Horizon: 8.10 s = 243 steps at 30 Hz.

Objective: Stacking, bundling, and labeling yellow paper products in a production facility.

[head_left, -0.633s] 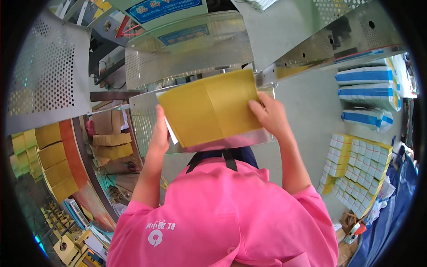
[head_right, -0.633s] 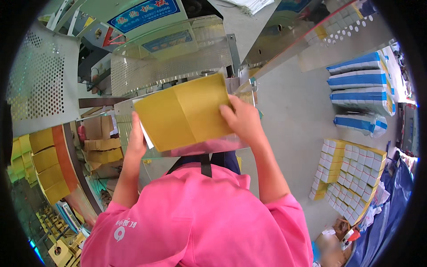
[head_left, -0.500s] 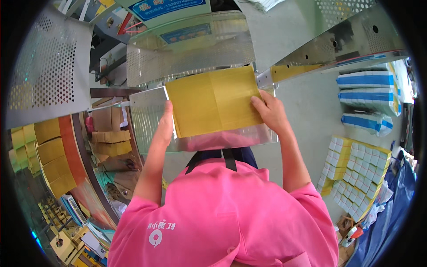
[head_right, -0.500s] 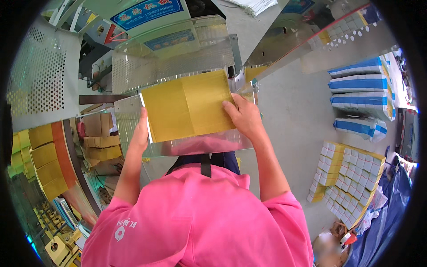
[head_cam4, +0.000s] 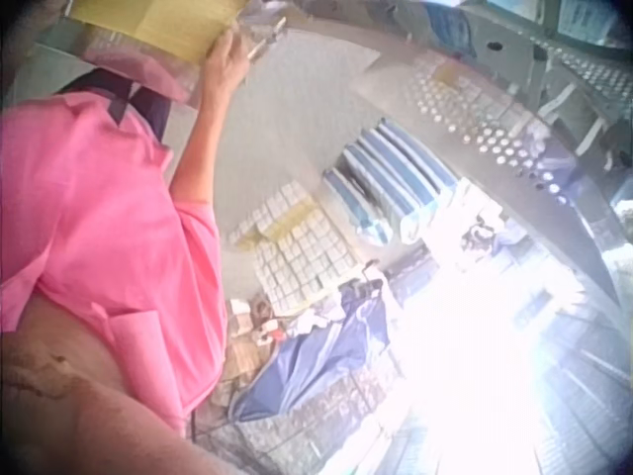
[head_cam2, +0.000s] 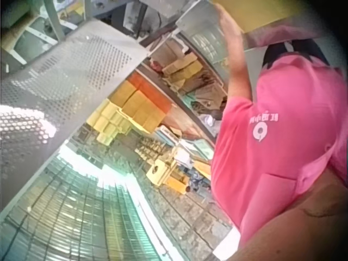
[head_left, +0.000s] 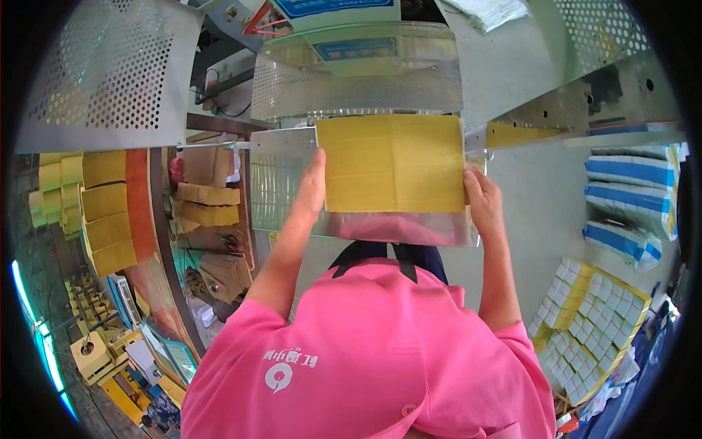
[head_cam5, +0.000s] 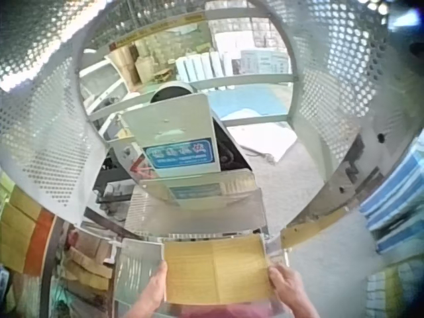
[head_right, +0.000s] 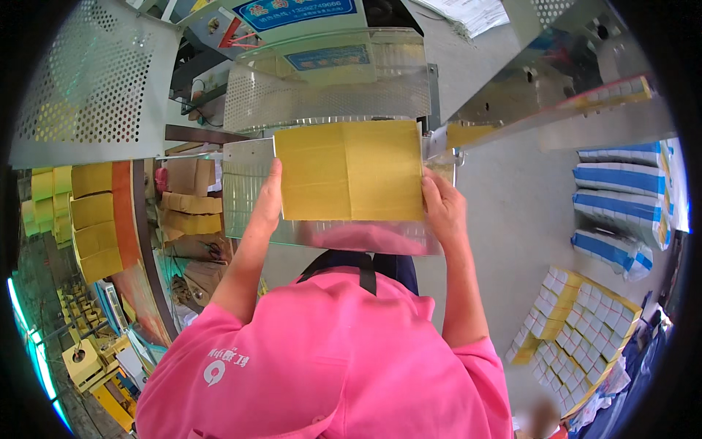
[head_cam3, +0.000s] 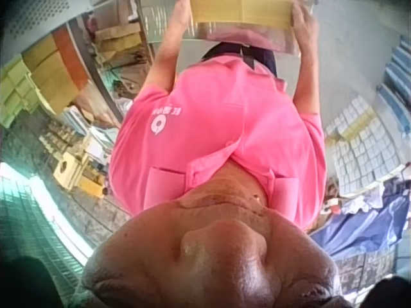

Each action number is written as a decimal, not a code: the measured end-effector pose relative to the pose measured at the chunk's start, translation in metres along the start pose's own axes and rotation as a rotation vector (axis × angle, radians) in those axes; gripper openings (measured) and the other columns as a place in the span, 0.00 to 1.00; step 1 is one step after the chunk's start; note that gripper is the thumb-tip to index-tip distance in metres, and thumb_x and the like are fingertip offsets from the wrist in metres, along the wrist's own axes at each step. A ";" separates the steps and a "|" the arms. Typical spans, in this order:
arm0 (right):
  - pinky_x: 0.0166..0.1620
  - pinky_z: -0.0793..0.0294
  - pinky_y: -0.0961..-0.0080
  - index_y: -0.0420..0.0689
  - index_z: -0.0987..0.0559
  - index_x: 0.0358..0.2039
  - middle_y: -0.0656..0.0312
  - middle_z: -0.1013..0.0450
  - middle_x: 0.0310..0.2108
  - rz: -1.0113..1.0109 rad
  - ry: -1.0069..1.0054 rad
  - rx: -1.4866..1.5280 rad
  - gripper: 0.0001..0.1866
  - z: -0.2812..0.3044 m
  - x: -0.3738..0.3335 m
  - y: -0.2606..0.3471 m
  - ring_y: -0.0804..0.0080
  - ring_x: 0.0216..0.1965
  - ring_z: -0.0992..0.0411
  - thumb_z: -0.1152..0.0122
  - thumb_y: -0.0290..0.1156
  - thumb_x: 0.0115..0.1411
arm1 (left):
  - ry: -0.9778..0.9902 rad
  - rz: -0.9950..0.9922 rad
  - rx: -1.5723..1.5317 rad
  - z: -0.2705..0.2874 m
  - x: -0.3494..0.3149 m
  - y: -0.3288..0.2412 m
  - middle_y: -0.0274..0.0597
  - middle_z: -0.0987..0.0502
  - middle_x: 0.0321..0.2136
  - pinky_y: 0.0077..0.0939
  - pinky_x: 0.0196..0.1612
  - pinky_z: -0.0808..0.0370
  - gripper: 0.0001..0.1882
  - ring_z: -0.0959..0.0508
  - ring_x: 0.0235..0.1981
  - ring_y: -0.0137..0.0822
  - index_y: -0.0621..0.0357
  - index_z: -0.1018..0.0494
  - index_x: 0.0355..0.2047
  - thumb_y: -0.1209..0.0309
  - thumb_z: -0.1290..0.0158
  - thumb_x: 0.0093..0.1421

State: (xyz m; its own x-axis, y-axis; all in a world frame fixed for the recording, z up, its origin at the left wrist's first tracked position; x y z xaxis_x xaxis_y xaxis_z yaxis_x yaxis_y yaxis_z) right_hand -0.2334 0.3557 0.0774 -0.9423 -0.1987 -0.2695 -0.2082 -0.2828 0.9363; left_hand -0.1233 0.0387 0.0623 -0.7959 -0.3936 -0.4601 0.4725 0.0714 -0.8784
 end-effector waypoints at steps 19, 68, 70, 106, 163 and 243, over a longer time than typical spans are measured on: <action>0.29 0.32 0.82 0.38 0.20 0.39 0.67 0.27 0.22 -0.090 0.051 0.074 0.13 -0.003 0.008 0.000 0.85 0.25 0.33 0.45 0.34 0.65 | -0.121 -0.105 0.574 0.001 0.006 -0.030 0.58 0.23 0.44 0.36 0.50 0.30 0.31 0.23 0.48 0.50 0.67 0.30 0.50 0.48 0.66 0.69; 0.65 0.48 0.70 0.43 0.41 0.66 0.62 0.41 0.63 0.133 0.088 0.601 0.31 -0.075 0.064 0.021 0.69 0.64 0.45 0.60 0.48 0.69 | 0.283 -0.193 -0.708 -0.022 0.077 -0.036 0.37 0.38 0.61 0.27 0.64 0.44 0.32 0.39 0.62 0.32 0.57 0.44 0.65 0.49 0.63 0.69; 0.65 0.48 0.71 0.44 0.40 0.66 0.62 0.41 0.63 0.109 0.081 0.575 0.30 -0.079 0.074 0.017 0.69 0.64 0.45 0.59 0.48 0.69 | 0.221 -0.106 -0.667 -0.022 0.087 -0.031 0.38 0.34 0.58 0.26 0.60 0.40 0.31 0.35 0.59 0.32 0.59 0.40 0.63 0.50 0.61 0.69; 0.61 0.44 0.71 0.47 0.32 0.59 0.64 0.33 0.56 -0.137 0.111 0.790 0.25 -0.077 0.081 -0.003 0.73 0.59 0.38 0.58 0.49 0.69 | 0.164 -0.127 -0.477 -0.030 0.088 -0.028 0.35 0.26 0.46 0.24 0.52 0.34 0.22 0.29 0.48 0.26 0.60 0.28 0.50 0.56 0.58 0.67; 0.39 0.27 0.80 0.36 0.21 0.36 0.62 0.24 0.31 -0.110 -0.326 0.204 0.12 -0.080 -0.070 -0.051 0.78 0.33 0.27 0.49 0.31 0.65 | -0.091 0.009 0.030 0.124 0.004 0.011 0.41 0.21 0.35 0.26 0.39 0.27 0.22 0.22 0.37 0.28 0.64 0.24 0.41 0.56 0.52 0.64; 0.42 0.27 0.70 0.41 0.24 0.39 0.62 0.27 0.33 -0.488 -1.377 1.229 0.17 0.698 -0.771 -0.583 0.74 0.36 0.28 0.55 0.40 0.67 | 1.110 0.720 0.402 -0.999 -0.631 0.345 0.41 0.26 0.48 0.40 0.51 0.26 0.22 0.26 0.49 0.38 0.56 0.31 0.52 0.53 0.57 0.66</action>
State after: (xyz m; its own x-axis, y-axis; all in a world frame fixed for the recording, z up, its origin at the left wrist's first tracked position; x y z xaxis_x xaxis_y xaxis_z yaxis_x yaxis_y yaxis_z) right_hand 0.4311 1.3286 -0.1035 -0.1492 0.6323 -0.7602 0.0569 0.7731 0.6318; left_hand 0.1633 1.2273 -0.0796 -0.1246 0.5589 -0.8198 0.8286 -0.3959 -0.3959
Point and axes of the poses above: each hand's wrist, its own x-axis towards the middle knuckle, its own z-axis out of the back of the hand, y = z × x, the point moved 4 cm from there along x, towards the middle knuckle
